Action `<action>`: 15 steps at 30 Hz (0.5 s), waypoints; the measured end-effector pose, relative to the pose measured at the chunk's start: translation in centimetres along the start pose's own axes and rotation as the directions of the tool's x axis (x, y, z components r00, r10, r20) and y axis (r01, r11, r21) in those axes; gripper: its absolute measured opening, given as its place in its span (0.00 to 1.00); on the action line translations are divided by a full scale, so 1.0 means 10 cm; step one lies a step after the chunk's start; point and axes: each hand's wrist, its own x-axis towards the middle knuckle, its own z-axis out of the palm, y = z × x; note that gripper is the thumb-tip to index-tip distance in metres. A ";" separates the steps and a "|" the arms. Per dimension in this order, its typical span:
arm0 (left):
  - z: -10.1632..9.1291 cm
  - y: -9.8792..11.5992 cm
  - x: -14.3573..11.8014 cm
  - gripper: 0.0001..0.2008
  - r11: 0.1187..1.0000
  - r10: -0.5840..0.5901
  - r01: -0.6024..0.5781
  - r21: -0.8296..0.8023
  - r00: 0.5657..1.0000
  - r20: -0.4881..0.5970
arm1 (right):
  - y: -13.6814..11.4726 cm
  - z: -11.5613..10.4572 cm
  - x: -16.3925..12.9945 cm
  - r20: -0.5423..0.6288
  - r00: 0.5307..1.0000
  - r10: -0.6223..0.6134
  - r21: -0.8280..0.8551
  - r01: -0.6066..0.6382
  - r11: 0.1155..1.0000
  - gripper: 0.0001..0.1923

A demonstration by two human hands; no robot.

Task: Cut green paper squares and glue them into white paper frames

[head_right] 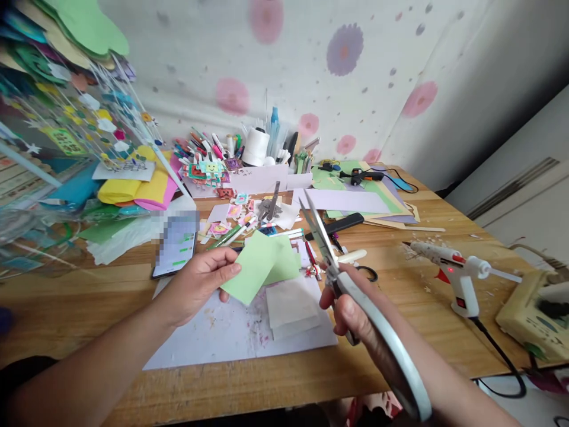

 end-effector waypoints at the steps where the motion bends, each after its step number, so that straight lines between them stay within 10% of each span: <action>1: 0.03 0.00 -0.01 0.11 0.999 -0.024 0.024 -0.035 0.999 0.022 | 0.00 -0.03 -0.01 0.017 1.000 0.007 -0.007 -0.007 1.000 0.29; 15: 0.21 0.02 -0.13 0.12 0.779 0.009 -0.041 -0.625 0.998 -0.054 | -0.19 0.23 -0.16 0.291 0.954 0.074 -0.170 -0.025 0.985 0.25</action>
